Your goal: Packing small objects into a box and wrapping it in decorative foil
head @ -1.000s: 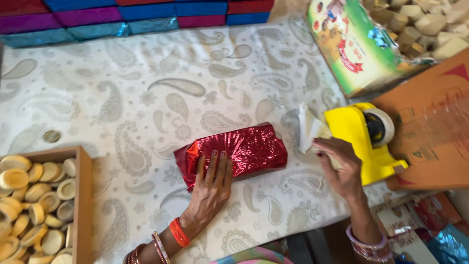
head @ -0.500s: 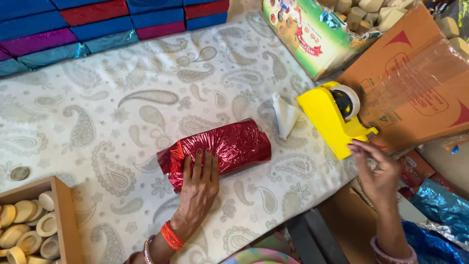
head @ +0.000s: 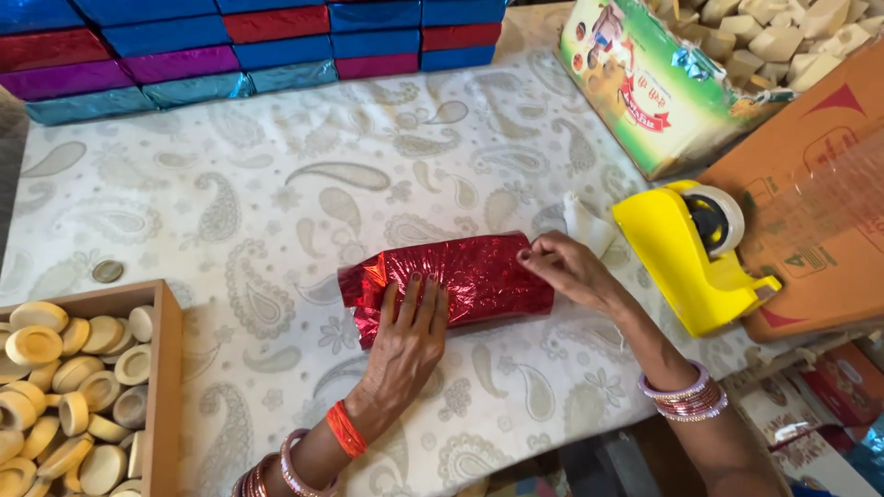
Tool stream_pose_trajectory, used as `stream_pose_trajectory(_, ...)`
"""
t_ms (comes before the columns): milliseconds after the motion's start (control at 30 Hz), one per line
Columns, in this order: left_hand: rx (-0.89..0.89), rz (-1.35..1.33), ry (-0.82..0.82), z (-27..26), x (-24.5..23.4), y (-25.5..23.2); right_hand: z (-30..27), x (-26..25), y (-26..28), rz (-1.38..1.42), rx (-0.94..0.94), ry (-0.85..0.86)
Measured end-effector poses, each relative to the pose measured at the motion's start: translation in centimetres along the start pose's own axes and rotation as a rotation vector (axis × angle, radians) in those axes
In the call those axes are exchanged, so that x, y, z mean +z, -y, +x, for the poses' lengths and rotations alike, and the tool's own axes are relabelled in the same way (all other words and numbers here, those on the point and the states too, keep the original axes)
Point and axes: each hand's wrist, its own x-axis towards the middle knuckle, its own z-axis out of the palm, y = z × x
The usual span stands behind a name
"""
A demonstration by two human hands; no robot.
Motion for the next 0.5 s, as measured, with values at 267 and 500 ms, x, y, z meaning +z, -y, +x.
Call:
stream_pose_trajectory(267, 0.005, -0.122, -0.038, 0.1, -0.9, 0.1, 3.1, 0.0, -3.4, 0.184, -0.047, 0.269)
stream_pose_trajectory(500, -0.037, -0.017, -0.113, -0.6, 0.7, -0.7, 4.0, -0.5, -5.5, 0.041, -0.058, 0.349)
